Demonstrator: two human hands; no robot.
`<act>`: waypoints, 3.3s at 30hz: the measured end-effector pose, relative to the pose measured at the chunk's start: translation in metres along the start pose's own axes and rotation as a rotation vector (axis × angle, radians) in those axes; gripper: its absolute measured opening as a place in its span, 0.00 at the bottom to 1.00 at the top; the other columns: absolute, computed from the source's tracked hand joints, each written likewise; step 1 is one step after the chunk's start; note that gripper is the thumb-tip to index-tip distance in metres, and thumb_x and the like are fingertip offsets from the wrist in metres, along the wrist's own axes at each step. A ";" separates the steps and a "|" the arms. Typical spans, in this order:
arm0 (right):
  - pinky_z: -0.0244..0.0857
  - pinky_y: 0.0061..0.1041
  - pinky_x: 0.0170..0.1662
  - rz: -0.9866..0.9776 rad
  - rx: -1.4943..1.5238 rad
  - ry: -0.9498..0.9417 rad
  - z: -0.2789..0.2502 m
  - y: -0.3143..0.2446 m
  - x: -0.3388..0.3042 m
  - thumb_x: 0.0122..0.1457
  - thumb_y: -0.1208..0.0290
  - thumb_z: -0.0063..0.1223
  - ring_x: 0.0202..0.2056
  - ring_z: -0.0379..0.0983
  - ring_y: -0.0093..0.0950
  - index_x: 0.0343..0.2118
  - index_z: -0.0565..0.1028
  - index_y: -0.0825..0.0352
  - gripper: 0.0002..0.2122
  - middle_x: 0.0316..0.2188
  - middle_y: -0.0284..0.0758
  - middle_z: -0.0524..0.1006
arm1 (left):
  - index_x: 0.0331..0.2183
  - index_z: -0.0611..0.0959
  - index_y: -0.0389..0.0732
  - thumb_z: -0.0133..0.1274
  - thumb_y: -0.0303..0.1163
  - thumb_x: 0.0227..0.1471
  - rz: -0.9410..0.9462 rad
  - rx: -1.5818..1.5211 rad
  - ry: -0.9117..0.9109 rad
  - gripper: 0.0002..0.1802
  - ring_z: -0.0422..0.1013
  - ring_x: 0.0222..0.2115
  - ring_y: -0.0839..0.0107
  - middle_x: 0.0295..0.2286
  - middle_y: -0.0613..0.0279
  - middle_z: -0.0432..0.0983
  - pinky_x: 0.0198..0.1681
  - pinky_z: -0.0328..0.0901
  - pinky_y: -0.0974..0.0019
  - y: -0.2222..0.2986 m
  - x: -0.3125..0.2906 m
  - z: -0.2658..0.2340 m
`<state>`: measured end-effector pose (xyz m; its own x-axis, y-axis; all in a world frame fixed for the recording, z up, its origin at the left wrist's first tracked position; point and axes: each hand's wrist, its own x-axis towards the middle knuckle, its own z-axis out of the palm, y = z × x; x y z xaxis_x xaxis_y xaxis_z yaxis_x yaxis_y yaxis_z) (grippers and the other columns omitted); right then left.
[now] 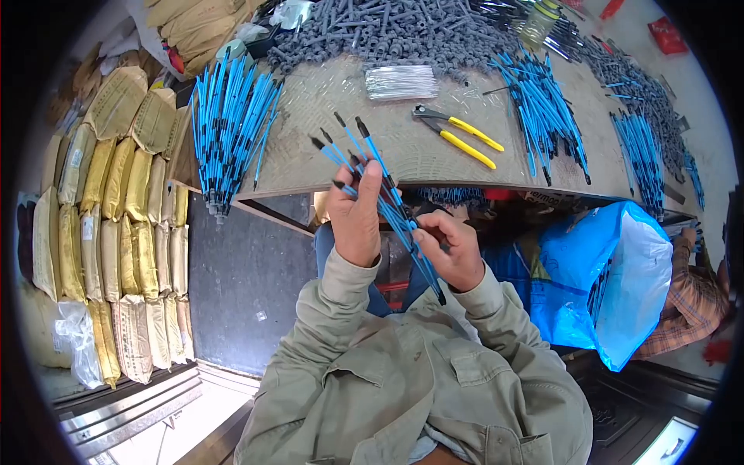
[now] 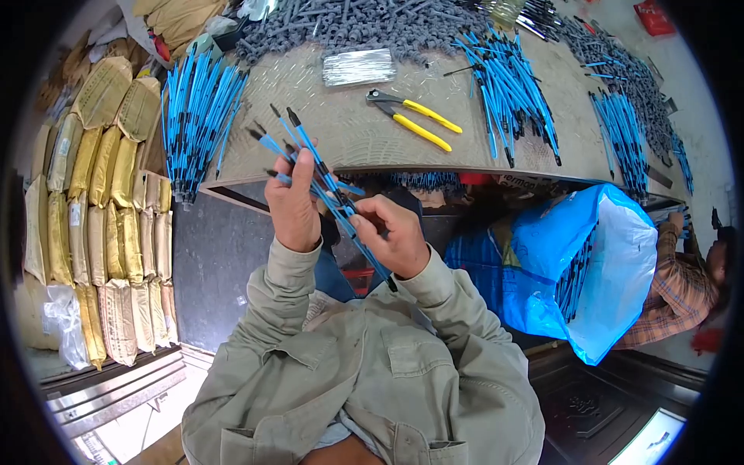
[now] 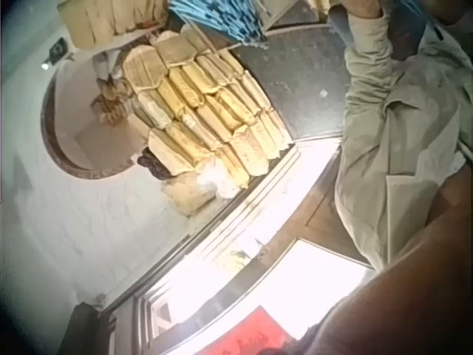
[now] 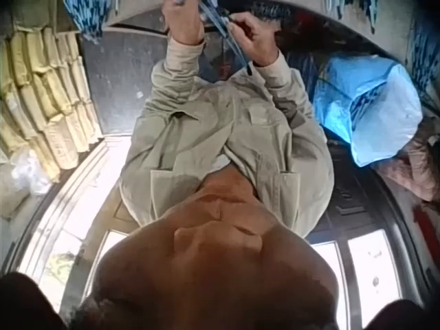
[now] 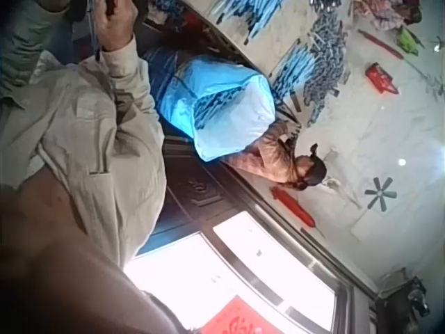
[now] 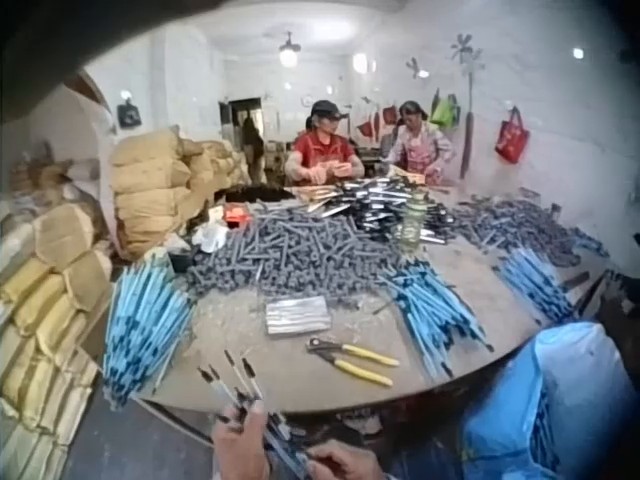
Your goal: The person assembles small blue plastic parts into a central metal hub using pliers.
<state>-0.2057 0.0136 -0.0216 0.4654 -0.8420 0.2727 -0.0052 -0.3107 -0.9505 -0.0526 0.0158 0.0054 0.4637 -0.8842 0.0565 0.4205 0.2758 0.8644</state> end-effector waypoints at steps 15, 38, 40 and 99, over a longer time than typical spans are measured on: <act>0.65 0.27 0.36 -0.439 -0.577 0.062 -0.103 0.030 0.089 0.54 0.74 0.45 0.31 0.72 0.32 0.34 0.74 0.70 0.08 0.29 0.40 0.74 | 0.37 0.68 0.41 0.47 0.33 0.55 -0.114 -0.312 -0.152 0.09 0.65 0.15 0.76 0.22 0.59 0.73 0.17 0.60 0.74 0.032 0.001 -0.018; 0.66 0.38 0.35 0.376 -1.350 0.417 -0.294 0.033 0.197 0.48 0.58 0.52 0.32 0.74 0.40 0.30 0.78 0.56 0.10 0.28 0.38 0.77 | 0.31 0.67 0.40 0.38 0.41 0.59 -0.307 -0.053 -0.324 0.14 0.74 0.31 0.58 0.32 0.46 0.74 0.38 0.69 0.58 0.020 -0.020 -0.018; 0.66 0.38 0.35 0.533 -1.380 0.263 -0.299 0.037 0.194 0.49 0.58 0.51 0.32 0.74 0.40 0.30 0.78 0.57 0.10 0.28 0.38 0.77 | 0.30 0.67 0.40 0.39 0.42 0.59 -0.234 -0.073 -0.251 0.14 0.74 0.31 0.60 0.32 0.46 0.74 0.39 0.68 0.59 0.017 -0.019 -0.012; 0.61 0.14 0.26 0.321 0.396 -0.270 -0.057 -0.040 0.060 0.56 0.72 0.49 0.25 0.72 0.18 0.35 0.72 0.68 0.06 0.28 0.29 0.75 | 0.44 0.69 0.33 0.43 0.34 0.57 -0.111 0.005 -0.290 0.16 0.71 0.26 0.70 0.29 0.55 0.74 0.29 0.67 0.69 0.004 -0.005 0.018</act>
<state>-0.2280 -0.0495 0.0411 0.7053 -0.7080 -0.0370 0.1239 0.1746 -0.9768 -0.0676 0.0144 0.0177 0.1727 -0.9797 0.1016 0.4522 0.1705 0.8755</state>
